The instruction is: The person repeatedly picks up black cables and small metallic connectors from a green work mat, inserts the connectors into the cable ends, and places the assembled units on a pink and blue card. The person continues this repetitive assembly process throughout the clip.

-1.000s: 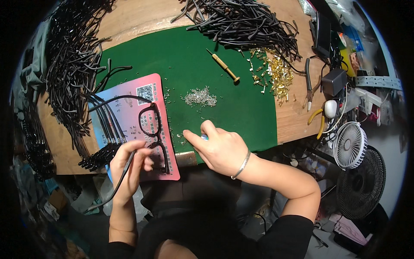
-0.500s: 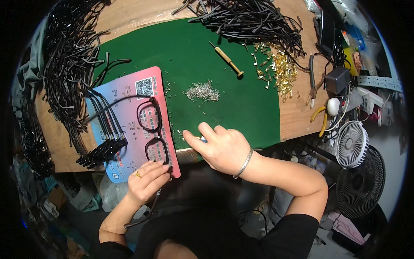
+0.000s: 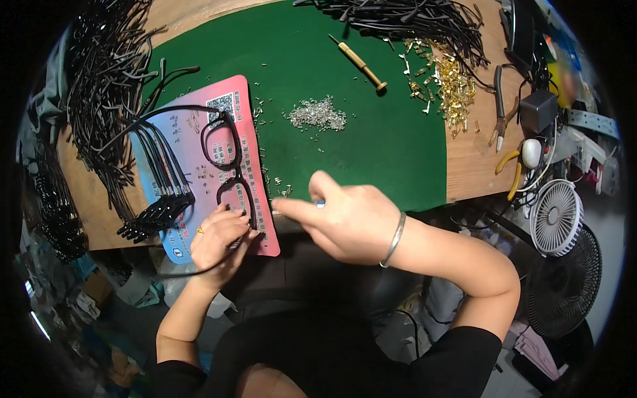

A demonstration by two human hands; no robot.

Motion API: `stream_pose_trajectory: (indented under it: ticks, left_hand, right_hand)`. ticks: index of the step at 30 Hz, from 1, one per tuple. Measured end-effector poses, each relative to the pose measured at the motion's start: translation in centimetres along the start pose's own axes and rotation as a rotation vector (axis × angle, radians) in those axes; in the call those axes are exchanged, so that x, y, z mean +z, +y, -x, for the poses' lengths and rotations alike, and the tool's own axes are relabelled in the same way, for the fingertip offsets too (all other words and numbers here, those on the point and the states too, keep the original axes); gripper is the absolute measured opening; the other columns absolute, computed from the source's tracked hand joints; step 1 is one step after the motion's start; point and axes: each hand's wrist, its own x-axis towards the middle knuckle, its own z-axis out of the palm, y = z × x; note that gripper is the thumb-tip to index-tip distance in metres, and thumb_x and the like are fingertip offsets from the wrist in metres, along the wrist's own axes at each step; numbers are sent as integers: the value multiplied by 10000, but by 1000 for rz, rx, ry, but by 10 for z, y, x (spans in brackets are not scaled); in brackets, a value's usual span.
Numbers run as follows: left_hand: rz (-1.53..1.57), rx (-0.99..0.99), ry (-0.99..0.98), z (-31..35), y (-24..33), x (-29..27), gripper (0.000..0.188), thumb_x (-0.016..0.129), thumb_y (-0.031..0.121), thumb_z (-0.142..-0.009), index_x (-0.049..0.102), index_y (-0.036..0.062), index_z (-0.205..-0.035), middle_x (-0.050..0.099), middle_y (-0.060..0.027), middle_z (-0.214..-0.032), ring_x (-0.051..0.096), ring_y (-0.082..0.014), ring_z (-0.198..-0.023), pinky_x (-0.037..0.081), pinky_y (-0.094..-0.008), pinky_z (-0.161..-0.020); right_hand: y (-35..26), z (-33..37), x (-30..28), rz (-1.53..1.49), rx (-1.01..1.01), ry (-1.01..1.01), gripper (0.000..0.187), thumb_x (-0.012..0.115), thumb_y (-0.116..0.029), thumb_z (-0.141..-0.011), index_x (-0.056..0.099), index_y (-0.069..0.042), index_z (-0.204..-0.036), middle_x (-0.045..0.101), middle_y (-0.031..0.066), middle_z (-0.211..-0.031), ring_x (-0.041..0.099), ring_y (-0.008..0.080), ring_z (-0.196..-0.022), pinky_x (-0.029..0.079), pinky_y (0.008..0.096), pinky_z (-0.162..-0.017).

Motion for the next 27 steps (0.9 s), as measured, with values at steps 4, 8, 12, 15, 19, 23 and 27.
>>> stream_pose_trajectory:
  ticks: [4,8,12,15,19,23,27]
  left_hand:
    - [4,34,-51,-5,-7,-2,243,787,13,-637,614,41,-806,663,-80,-826,654,-252,-861,496,-428,-875]
    - [-9,22,-65,-4,-6,-3,222,777,6,-638,615,40,-786,669,-93,-827,660,-256,-875,497,-429,-874]
    - [0,20,-55,-2,-6,-2,223,766,-11,-634,622,41,-798,673,-98,-853,659,-258,-885,490,-431,-884]
    - [2,5,-53,-2,-4,-2,228,764,-15,-633,626,41,-805,673,-96,-857,659,-259,-885,489,-432,-885]
    - [6,4,-49,-2,-4,-2,235,765,-20,-631,626,43,-809,673,-95,-859,660,-259,-885,490,-434,-882]
    - [9,-5,-5,-4,-2,0,135,739,17,-684,642,36,-777,669,-88,-839,663,-247,-852,501,-405,-859]
    - [0,-1,8,-3,-2,1,137,730,-2,-677,644,35,-777,671,-87,-836,664,-247,-846,504,-401,-857]
  right_hand:
    - [-7,-5,14,-114,-44,5,349,586,-116,-750,569,-156,-1097,487,145,-803,563,269,-478,486,351,-428]
    - [-5,-10,23,-97,-65,-29,431,596,-105,-739,582,-186,-1162,489,103,-805,576,223,-509,494,324,-439]
    - [-6,-11,23,-98,-90,-34,423,600,-98,-730,593,-180,-1145,490,102,-805,576,216,-509,496,315,-437]
    - [-7,-11,26,-161,-69,-15,333,573,-118,-750,568,-170,-1079,501,152,-805,572,275,-479,491,374,-430]
    - [-10,-10,26,-155,-55,-7,331,573,-114,-751,563,-167,-1077,499,148,-799,572,274,-480,491,375,-431]
    - [-12,-10,26,-136,-46,-8,352,577,-112,-747,559,-166,-1094,503,149,-803,570,272,-477,492,373,-430]
    - [-12,-8,30,-85,-62,37,380,588,-135,-736,556,-168,-1113,507,131,-808,571,247,-467,493,363,-425]
